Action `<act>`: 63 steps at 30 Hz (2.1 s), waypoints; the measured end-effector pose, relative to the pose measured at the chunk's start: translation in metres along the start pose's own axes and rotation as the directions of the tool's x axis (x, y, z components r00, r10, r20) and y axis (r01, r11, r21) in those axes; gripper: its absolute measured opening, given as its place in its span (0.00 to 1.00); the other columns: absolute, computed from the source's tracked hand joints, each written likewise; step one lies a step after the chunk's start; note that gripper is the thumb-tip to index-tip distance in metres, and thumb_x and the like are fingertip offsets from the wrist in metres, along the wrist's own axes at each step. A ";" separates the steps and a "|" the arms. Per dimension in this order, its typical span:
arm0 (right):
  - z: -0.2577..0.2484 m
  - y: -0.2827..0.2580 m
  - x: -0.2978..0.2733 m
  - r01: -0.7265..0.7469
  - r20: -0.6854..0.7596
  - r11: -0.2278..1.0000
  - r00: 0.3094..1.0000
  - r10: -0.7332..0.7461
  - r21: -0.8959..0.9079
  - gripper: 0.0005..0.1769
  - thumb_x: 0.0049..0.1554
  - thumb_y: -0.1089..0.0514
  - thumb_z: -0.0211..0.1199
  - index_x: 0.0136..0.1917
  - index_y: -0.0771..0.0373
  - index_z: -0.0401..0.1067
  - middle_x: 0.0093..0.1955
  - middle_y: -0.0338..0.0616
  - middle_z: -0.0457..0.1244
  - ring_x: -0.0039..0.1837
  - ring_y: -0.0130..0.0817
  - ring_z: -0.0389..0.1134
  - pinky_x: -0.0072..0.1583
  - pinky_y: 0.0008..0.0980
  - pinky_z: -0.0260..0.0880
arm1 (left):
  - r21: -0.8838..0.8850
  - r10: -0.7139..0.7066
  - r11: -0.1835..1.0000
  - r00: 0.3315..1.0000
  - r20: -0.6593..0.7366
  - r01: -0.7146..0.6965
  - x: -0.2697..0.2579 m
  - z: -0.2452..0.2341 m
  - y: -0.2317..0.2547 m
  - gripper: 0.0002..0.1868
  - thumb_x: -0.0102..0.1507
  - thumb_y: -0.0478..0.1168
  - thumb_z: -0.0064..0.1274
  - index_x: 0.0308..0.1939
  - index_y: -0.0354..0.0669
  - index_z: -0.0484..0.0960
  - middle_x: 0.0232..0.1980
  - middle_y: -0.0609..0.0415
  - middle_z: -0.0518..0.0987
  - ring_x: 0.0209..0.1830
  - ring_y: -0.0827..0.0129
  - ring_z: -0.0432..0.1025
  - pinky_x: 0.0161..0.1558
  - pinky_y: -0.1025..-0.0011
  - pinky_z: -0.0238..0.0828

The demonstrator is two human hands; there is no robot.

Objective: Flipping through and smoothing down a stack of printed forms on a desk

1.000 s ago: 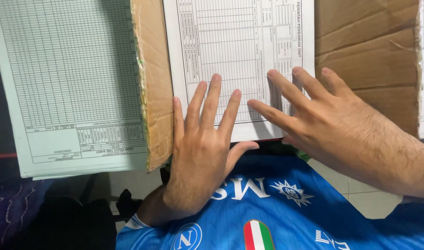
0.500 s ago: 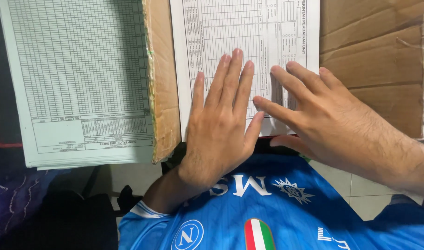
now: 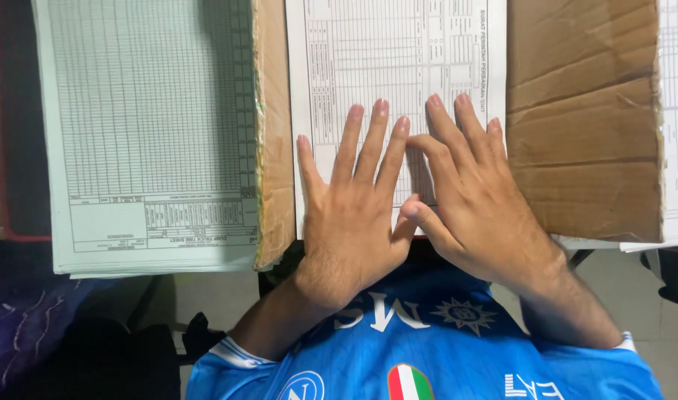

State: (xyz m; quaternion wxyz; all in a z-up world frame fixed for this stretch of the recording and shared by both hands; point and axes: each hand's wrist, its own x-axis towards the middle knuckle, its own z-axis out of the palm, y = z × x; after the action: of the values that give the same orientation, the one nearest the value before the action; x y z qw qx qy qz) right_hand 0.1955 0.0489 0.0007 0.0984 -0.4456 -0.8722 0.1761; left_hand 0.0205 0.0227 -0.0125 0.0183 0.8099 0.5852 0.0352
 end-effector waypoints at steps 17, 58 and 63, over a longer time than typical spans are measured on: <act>0.016 0.003 0.002 -0.011 -0.123 0.988 0.992 -0.008 -0.151 0.37 0.68 0.46 0.44 0.85 0.62 0.47 0.88 0.52 0.39 0.88 0.50 0.34 0.81 0.65 0.33 | -0.150 -0.062 0.988 0.987 -0.148 0.039 0.006 0.004 -0.012 0.37 0.68 0.56 0.45 0.80 0.55 0.59 0.83 0.47 0.53 0.84 0.56 0.48 0.78 0.40 0.43; 0.017 0.001 0.000 -0.019 -0.144 0.974 0.990 -0.014 -0.224 0.39 0.64 0.45 0.47 0.83 0.61 0.51 0.87 0.50 0.43 0.87 0.49 0.38 0.77 0.73 0.37 | -0.124 -0.066 0.991 0.990 -0.125 0.050 0.007 0.007 -0.011 0.45 0.67 0.57 0.44 0.81 0.34 0.51 0.84 0.37 0.47 0.86 0.54 0.43 0.80 0.47 0.41; 0.016 0.001 0.001 -0.028 -0.141 0.977 0.990 -0.002 -0.214 0.39 0.63 0.45 0.48 0.83 0.60 0.52 0.87 0.49 0.44 0.87 0.48 0.38 0.77 0.73 0.38 | -0.123 -0.056 0.992 0.986 -0.155 0.037 0.007 0.006 -0.012 0.44 0.66 0.57 0.45 0.80 0.36 0.55 0.83 0.38 0.51 0.85 0.53 0.46 0.80 0.46 0.43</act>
State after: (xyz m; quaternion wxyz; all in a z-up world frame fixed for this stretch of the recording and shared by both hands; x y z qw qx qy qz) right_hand 0.1905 0.0465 -0.0142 0.1094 -0.4707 -0.8741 0.0497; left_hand 0.0118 0.0334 -0.0189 0.0211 0.7881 0.6004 0.1337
